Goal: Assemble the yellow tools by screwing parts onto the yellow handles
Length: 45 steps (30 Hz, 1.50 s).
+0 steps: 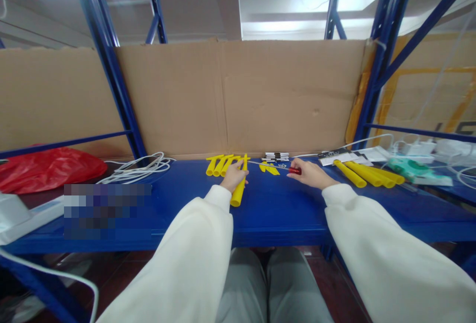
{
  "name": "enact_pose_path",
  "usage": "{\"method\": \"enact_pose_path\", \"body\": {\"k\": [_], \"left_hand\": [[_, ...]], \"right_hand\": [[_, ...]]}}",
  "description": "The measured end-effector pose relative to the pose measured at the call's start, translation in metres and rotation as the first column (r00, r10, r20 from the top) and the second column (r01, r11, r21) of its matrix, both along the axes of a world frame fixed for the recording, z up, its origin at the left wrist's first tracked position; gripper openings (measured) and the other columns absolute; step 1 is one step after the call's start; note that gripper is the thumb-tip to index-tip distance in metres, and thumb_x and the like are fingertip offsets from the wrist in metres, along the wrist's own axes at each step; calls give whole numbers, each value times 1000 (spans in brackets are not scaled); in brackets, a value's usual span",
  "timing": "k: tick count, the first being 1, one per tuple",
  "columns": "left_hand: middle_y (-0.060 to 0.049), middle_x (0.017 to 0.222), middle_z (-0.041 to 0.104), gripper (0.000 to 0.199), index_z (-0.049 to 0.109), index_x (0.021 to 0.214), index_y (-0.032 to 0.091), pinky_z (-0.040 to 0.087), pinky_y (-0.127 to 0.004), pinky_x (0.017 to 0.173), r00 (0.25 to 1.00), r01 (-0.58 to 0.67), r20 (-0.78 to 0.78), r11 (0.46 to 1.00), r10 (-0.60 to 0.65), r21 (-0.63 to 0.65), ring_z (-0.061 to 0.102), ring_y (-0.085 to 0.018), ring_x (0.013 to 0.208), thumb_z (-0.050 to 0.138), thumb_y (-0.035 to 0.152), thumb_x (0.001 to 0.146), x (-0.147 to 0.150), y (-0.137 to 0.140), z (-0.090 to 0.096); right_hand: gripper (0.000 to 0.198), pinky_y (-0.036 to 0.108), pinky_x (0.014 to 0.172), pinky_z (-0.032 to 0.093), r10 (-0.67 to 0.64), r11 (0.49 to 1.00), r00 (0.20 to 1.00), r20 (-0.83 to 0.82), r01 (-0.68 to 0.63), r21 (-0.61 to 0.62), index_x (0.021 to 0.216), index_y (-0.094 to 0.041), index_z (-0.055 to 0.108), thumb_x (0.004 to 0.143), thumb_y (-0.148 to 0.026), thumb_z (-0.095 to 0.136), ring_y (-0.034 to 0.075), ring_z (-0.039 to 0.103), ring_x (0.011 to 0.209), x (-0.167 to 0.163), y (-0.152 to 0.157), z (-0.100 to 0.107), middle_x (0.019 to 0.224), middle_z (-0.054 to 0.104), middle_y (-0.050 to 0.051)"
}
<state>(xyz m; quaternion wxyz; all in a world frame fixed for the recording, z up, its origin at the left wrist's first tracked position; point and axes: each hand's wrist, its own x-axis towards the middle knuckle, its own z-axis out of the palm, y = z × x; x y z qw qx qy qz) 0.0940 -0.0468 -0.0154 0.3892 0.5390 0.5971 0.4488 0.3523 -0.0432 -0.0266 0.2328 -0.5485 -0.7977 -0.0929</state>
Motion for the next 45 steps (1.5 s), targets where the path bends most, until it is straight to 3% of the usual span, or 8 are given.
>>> {"method": "enact_pose_path", "body": {"k": [5, 13, 22, 26, 39, 45], "left_hand": [[-12, 103, 71, 65, 46, 147, 18, 45, -21, 41, 1000, 6, 8, 1000, -6, 6, 62, -13, 51, 59, 8, 84, 0, 0, -1], [-11, 101, 72, 72, 39, 151, 21, 47, -21, 44, 1000, 11, -6, 1000, -11, -6, 65, -14, 56, 62, 9, 84, -1, 3, -2], [-12, 105, 71, 65, 45, 147, 20, 46, -22, 44, 1000, 5, 13, 1000, -5, 0, 65, -15, 54, 59, 8, 85, 1, 0, -2], [-12, 104, 71, 65, 45, 147, 19, 44, -21, 41, 1000, 11, 18, 1000, -11, 0, 63, -14, 52, 58, 7, 85, 2, -2, -1], [-14, 110, 70, 72, 41, 150, 20, 46, -20, 40, 999, 31, 25, 1000, -31, 3, 67, -14, 55, 64, 10, 83, -1, 5, -6], [-13, 109, 70, 70, 42, 149, 20, 43, -17, 36, 999, 35, 20, 999, -35, 19, 66, -13, 51, 64, 11, 83, -1, 7, -8]], "right_hand": [[10, 27, 61, 40, -15, 999, 999, 44, 13, 42, 89, -23, 56, 87, -32, 60, 21, 66, 72, 1, 1, 0, 82, 72, 5], [15, 30, 71, 45, -61, 997, 994, 87, 57, 49, 97, -22, 64, 91, -32, 54, 25, 70, 89, -4, -5, 3, 100, 75, 9], [11, 26, 60, 41, -50, 996, 998, 49, 46, 75, 93, -24, 57, 87, -33, 61, 21, 68, 76, 0, -1, 0, 85, 74, 4], [11, 27, 61, 40, -57, 993, 996, 73, 49, 107, 86, -24, 57, 88, -34, 59, 22, 68, 78, 0, -3, 2, 88, 73, 5], [20, 30, 72, 46, -62, 998, 995, 76, 61, 13, 99, -21, 67, 92, -34, 54, 25, 69, 89, -4, -5, 2, 99, 75, 10], [17, 29, 70, 44, -57, 998, 996, 73, 59, -30, 94, -21, 66, 92, -32, 53, 24, 69, 84, -6, -7, 4, 91, 74, 9]]}}
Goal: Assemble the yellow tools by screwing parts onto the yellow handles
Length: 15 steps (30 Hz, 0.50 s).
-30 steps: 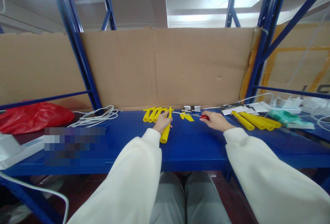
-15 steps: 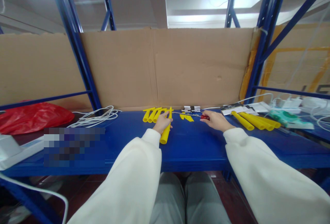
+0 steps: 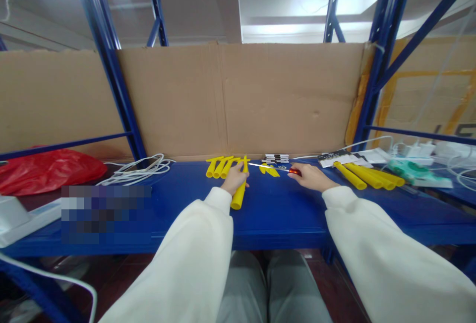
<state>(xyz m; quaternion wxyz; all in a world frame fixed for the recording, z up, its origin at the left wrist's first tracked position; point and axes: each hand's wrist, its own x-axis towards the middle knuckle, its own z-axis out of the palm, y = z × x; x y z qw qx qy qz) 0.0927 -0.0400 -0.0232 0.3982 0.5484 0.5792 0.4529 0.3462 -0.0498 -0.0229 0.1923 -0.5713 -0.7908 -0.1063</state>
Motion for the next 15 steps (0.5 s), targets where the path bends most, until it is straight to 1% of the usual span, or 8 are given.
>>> {"method": "enact_pose_path", "body": {"k": [4, 7, 10, 15], "left_hand": [[-12, 107, 70, 71, 39, 150, 19, 43, -17, 35, 1000, 13, -1, 1000, -13, -16, 62, -10, 47, 61, 8, 83, 1, 0, 0], [-12, 110, 70, 73, 38, 151, 19, 43, -17, 35, 1000, 18, 2, 1000, -18, -25, 60, -9, 45, 59, 5, 82, 1, 0, 0], [-13, 115, 69, 73, 39, 150, 20, 43, -18, 35, 1000, 23, 7, 1000, -23, -21, 60, -8, 44, 61, 5, 82, 1, 0, 0], [-15, 125, 65, 74, 37, 152, 21, 42, -18, 36, 1000, 29, -3, 999, -29, -24, 57, -7, 42, 58, 4, 83, 2, -3, 1]], "right_hand": [[14, 29, 68, 44, 27, 1000, 999, -39, -27, 1, 94, -22, 62, 89, -34, 58, 23, 68, 81, 2, 2, -1, 89, 74, 7], [12, 27, 64, 42, 29, 999, 998, -64, -28, 21, 94, -23, 58, 87, -33, 60, 22, 67, 77, 4, 4, -2, 86, 73, 6], [10, 27, 61, 39, 36, 999, 999, -39, -35, 42, 89, -24, 55, 87, -32, 60, 21, 66, 74, 5, 4, -2, 83, 72, 5], [11, 27, 61, 38, 41, 998, 999, -6, -40, 52, 84, -24, 53, 87, -33, 59, 20, 65, 72, 4, 3, -1, 80, 70, 4]]}}
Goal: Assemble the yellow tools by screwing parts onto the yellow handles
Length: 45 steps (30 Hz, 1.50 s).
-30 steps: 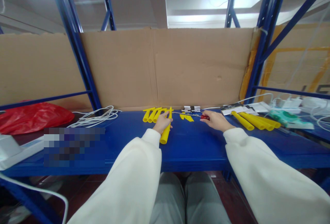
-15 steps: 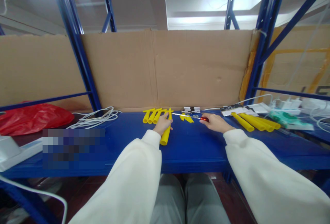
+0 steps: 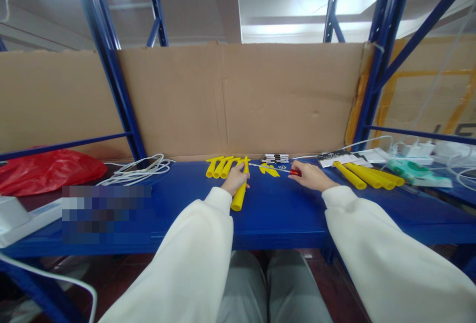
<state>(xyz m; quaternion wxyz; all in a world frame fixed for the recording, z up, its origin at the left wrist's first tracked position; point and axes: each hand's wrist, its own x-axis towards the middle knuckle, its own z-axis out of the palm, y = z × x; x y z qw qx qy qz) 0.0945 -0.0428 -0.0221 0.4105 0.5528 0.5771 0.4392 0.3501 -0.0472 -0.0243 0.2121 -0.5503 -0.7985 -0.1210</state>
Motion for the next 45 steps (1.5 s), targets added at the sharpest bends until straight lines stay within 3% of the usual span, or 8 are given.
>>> {"method": "enact_pose_path", "body": {"k": [7, 15, 28, 45], "left_hand": [[-16, 125, 65, 73, 35, 152, 18, 43, -18, 36, 1000, 14, -8, 1000, -14, -6, 55, -6, 42, 56, 5, 84, 1, -2, 2], [-11, 101, 72, 73, 40, 150, 18, 43, -18, 37, 1000, -4, 9, 1000, 4, -8, 62, -11, 48, 64, 8, 82, 0, -1, 1], [-13, 107, 70, 70, 40, 149, 16, 43, -20, 36, 1000, 14, -12, 1000, -14, -10, 56, -8, 41, 57, 5, 82, 1, -2, 2], [-7, 87, 70, 61, 50, 143, 15, 47, -21, 44, 999, 6, -45, 1000, -6, 7, 62, -13, 51, 63, 12, 83, 0, 4, -2]], "right_hand": [[10, 28, 66, 41, -23, 999, 1000, 5, 23, -28, 88, -22, 58, 90, -32, 56, 22, 67, 78, -1, -1, 0, 85, 72, 6], [13, 29, 68, 45, -9, 996, 1000, 15, 11, -88, 94, -21, 64, 91, -29, 54, 24, 70, 85, 1, 5, -4, 93, 75, 10], [12, 28, 71, 49, 59, 991, 997, -51, -64, -116, 92, -20, 66, 91, -28, 57, 23, 70, 83, 6, 12, -10, 90, 75, 9], [17, 28, 78, 50, -28, 963, 999, -26, 20, -269, 98, -18, 67, 92, -25, 53, 23, 70, 90, 4, 12, -6, 98, 75, 11]]}}
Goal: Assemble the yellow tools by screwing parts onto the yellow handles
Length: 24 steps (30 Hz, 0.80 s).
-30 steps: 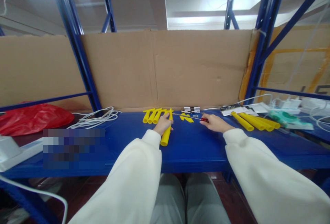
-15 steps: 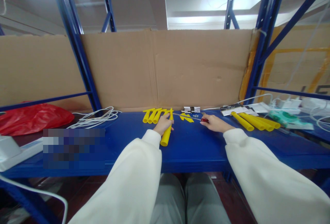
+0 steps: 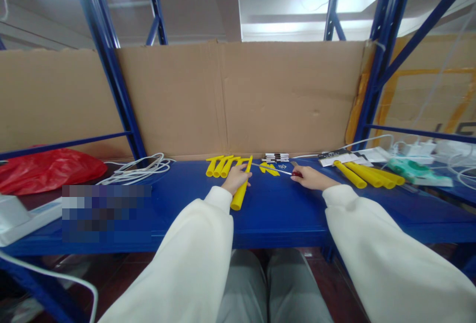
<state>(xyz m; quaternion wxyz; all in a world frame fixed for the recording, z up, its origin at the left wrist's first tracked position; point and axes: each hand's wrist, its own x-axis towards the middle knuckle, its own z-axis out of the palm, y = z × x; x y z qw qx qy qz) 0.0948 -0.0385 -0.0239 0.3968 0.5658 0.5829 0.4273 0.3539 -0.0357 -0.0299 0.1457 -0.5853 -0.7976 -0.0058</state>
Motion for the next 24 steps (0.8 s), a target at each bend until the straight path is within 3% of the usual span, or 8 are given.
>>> {"method": "enact_pose_path", "body": {"k": [7, 14, 17, 24], "left_hand": [[-5, 78, 69, 56, 58, 136, 12, 52, -25, 60, 999, -14, -29, 999, 16, 43, 63, -15, 60, 64, 7, 81, 0, 0, 1], [-11, 101, 71, 63, 59, 135, 11, 52, -27, 81, 992, -10, -125, 983, 34, 185, 67, -18, 87, 73, 6, 73, -6, 4, -5], [-8, 95, 71, 65, 62, 132, 15, 51, -30, 83, 987, 26, -163, 970, 14, 241, 66, -18, 86, 78, 8, 69, -9, 13, -12], [-3, 87, 64, 68, 65, 128, 16, 50, -26, 80, 965, -24, -246, 963, 92, 267, 61, -14, 76, 83, 12, 63, -10, 24, -20]], "right_hand": [[20, 31, 88, 48, -83, 997, 996, 27, 83, -8, 105, -17, 65, 92, -23, 52, 24, 67, 102, 2, 3, -1, 112, 72, 13], [24, 37, 88, 47, -157, 988, 986, 59, 157, 2, 111, -18, 63, 93, -23, 48, 28, 66, 105, 2, 1, 1, 113, 71, 14], [24, 40, 90, 46, -160, 987, 986, 57, 160, -2, 113, -17, 61, 93, -22, 47, 30, 65, 109, 1, 0, 3, 114, 70, 15], [22, 44, 93, 44, -174, 984, 981, 81, 175, -11, 110, -18, 60, 94, -22, 46, 30, 63, 111, 0, -2, 4, 116, 70, 15]]}}
